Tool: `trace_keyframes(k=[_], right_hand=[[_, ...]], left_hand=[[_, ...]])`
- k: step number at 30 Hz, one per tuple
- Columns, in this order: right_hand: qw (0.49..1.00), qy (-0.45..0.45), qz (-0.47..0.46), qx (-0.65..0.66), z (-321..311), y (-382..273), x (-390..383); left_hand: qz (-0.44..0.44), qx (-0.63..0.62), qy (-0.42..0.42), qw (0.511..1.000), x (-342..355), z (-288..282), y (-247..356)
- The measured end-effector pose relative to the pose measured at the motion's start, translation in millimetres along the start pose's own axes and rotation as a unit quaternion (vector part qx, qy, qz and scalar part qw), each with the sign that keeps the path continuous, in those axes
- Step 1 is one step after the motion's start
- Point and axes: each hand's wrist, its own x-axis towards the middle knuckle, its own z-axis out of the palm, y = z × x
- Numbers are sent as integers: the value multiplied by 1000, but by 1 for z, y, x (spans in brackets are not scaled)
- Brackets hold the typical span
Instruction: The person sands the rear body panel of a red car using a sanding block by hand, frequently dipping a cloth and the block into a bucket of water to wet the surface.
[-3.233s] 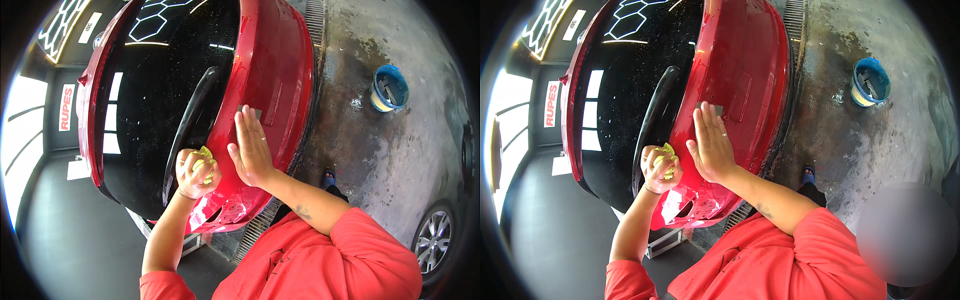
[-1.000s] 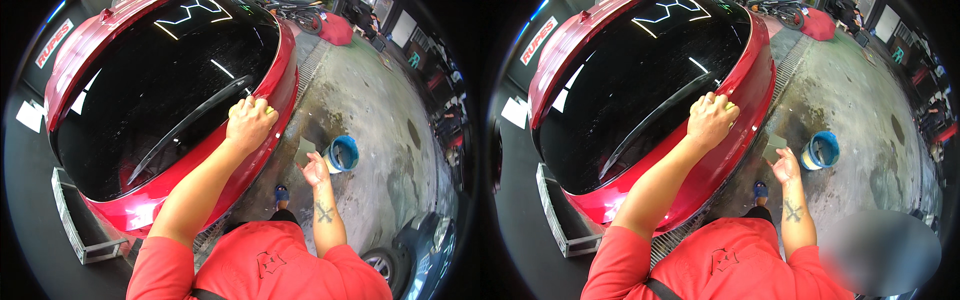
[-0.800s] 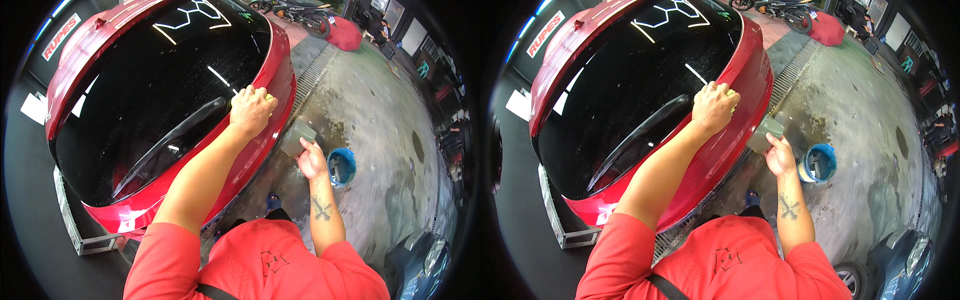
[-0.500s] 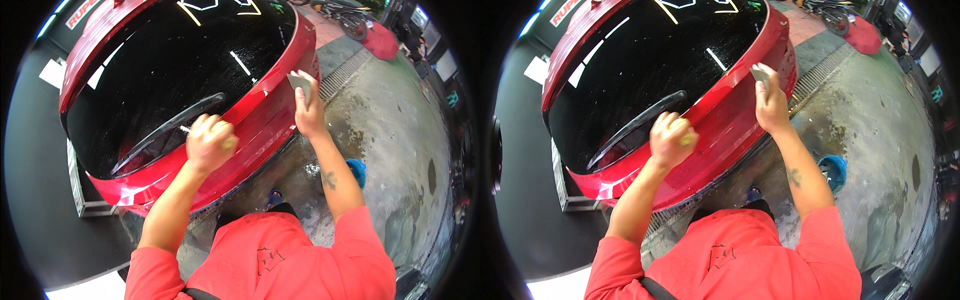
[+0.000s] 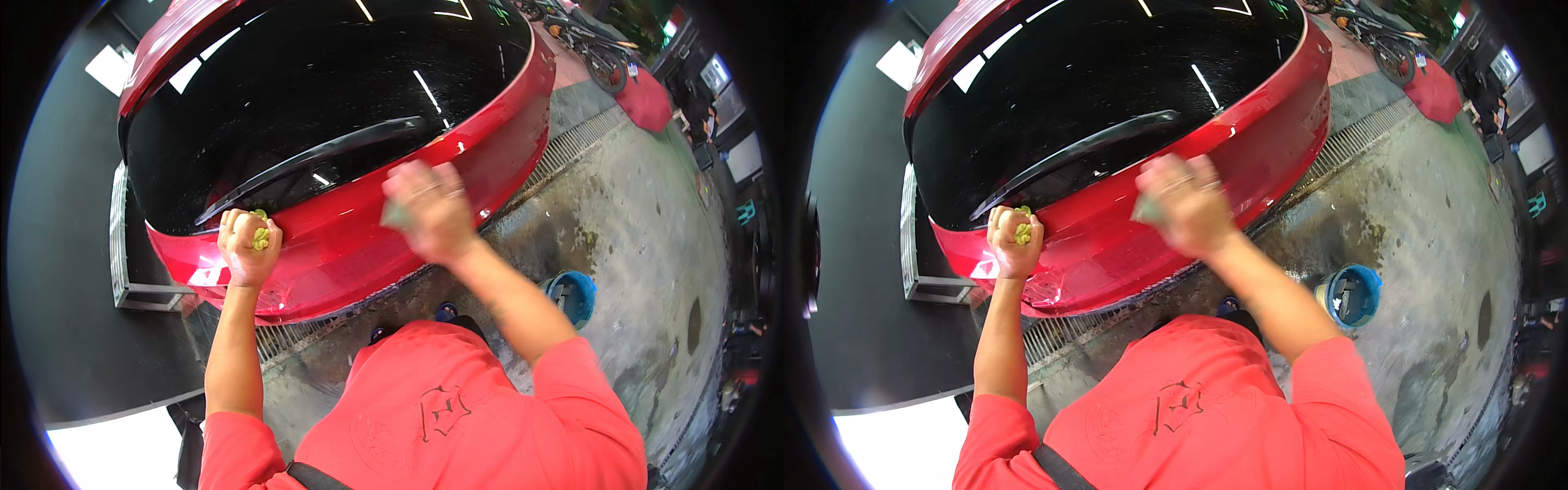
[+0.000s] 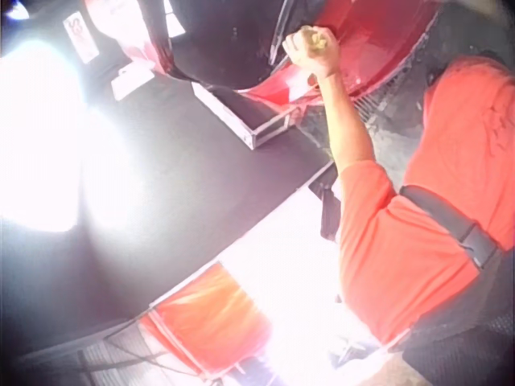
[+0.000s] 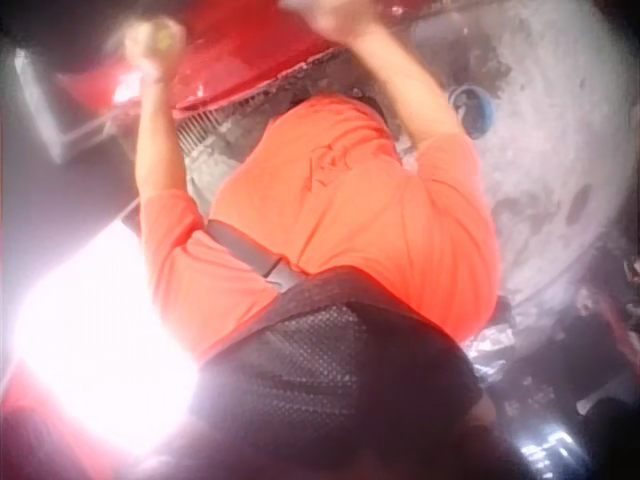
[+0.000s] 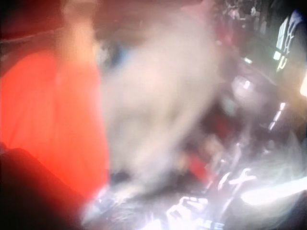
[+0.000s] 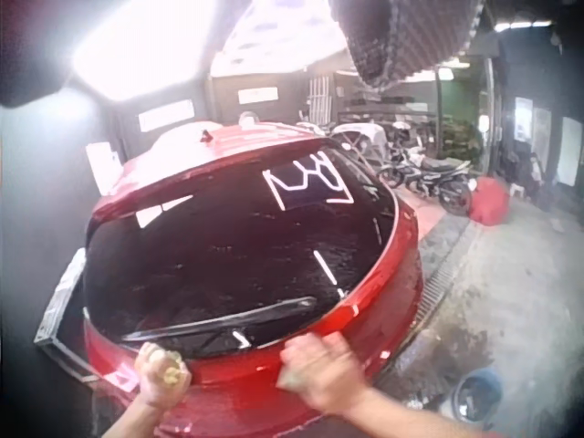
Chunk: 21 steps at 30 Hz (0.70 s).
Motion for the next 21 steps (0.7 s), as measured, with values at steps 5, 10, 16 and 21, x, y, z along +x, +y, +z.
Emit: trace_keyframes(k=[5,10,16,21], right_hand=[[986,34,115,-119,-44,107,-7],[986,53,109,-112,-25,57,-11],[999,-25,23,8,61,-160,34],[996,-76,-17,-50,53,-155,52]], left_hand=[[-22,11,72,997,-23,-15,-44],[-13,15,99,995,-29,-17,-57],[-17,8,98,995,-34,-18,-58],[-4,3,99,995,-37,-27,-71]])
